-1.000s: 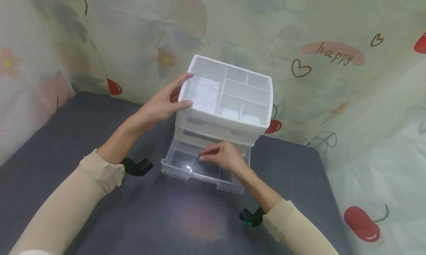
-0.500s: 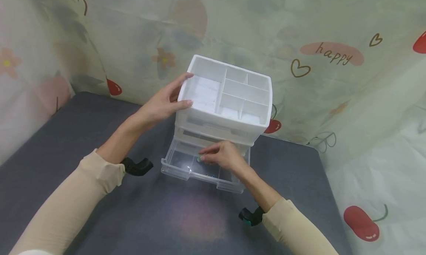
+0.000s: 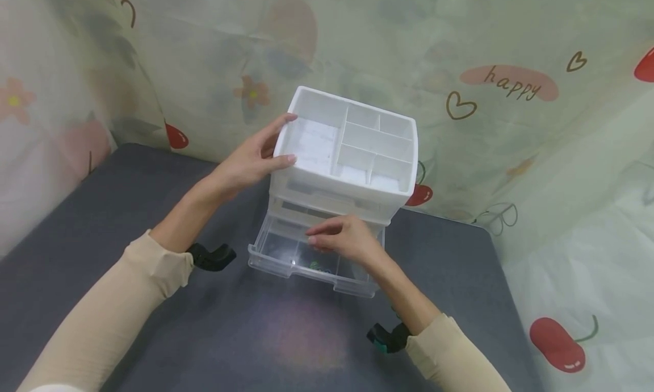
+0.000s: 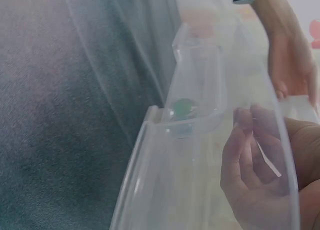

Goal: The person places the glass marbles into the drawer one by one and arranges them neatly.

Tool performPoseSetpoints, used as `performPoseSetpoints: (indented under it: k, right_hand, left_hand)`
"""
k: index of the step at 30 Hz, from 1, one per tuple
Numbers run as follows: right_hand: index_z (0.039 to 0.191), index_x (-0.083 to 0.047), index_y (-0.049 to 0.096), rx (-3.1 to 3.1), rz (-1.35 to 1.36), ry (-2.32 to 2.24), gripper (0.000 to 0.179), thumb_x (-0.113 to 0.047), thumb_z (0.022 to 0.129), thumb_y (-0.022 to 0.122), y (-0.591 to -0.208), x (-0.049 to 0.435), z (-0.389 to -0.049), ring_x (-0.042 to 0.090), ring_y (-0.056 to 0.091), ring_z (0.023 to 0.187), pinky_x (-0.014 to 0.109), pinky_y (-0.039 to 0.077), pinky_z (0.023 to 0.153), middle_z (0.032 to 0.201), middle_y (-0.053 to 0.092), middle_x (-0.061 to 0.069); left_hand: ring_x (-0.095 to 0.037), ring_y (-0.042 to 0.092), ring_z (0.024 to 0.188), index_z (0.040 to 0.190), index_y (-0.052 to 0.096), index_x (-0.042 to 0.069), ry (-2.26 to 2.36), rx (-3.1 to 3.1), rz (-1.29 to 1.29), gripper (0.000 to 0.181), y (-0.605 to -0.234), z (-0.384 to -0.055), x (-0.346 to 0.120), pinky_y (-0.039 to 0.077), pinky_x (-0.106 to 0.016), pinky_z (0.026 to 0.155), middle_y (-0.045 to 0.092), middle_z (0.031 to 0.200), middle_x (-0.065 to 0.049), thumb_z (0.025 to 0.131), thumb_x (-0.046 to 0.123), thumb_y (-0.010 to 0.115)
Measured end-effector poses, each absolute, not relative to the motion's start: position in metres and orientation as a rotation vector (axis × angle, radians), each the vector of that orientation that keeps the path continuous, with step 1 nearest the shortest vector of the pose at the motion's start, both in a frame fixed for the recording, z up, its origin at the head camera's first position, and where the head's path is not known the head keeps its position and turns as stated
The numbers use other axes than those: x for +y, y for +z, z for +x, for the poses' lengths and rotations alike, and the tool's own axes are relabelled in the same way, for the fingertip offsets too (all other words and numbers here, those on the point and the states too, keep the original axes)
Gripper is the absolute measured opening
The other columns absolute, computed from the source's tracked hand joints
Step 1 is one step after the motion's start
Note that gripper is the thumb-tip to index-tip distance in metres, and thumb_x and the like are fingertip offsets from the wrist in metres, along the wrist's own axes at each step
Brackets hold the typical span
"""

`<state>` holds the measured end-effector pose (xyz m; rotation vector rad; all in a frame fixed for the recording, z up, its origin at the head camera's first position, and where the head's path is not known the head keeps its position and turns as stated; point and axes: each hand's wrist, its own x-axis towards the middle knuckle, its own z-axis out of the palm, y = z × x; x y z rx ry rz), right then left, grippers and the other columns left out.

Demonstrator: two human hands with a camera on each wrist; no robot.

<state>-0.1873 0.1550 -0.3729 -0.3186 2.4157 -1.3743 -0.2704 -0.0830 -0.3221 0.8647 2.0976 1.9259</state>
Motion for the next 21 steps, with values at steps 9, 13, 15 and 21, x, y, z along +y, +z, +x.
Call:
performPoseSetpoints:
  k: [9,13,15,21]
  right_hand:
    - [0.101,-0.018,0.071,2.362,-0.372,-1.523,0.025,-0.028,0.079,0.071,-0.364,0.167,-0.179,0.025,0.064,0.086,0.039,0.049,0.077,0.094,0.068,0.003]
    - [0.102,-0.018,0.07,2.377,-0.403,-1.597,0.025,-0.027,0.079,0.071,-0.36,0.175,-0.173,0.021,0.064,0.088,0.035,0.049,0.078,0.097,0.068,0.002]
    - [0.102,-0.017,0.07,2.375,-0.395,-1.64,0.024,-0.024,0.079,0.071,-0.356,0.179,-0.17,0.021,0.064,0.089,0.035,0.049,0.078,0.097,0.068,0.003]
    - [0.103,-0.009,0.069,2.396,-0.36,-1.695,0.023,-0.015,0.081,0.07,-0.34,0.187,-0.154,0.025,0.063,0.088,0.037,0.048,0.079,0.097,0.067,0.011]
  left_hand:
    - [-0.019,0.024,0.133,0.146,0.017,0.028,1.921,2.06,0.864,0.07,-0.314,-0.263,-0.082,0.032,-0.042,0.096,0.017,0.15,-0.001,0.09,0.015,0.058]
    - [-0.02,0.023,0.134,0.146,0.016,0.021,1.94,2.039,0.858,0.071,-0.305,-0.255,-0.082,0.031,-0.042,0.097,0.017,0.149,0.0,0.09,0.01,0.057]
    - [-0.02,0.023,0.134,0.146,0.016,0.02,1.937,2.043,0.855,0.071,-0.303,-0.253,-0.082,0.031,-0.041,0.096,0.018,0.149,-0.001,0.09,0.009,0.057]
    - [-0.021,0.023,0.134,0.146,0.017,0.023,1.919,2.065,0.864,0.07,-0.305,-0.254,-0.083,0.03,-0.041,0.097,0.016,0.15,-0.002,0.09,0.013,0.057]
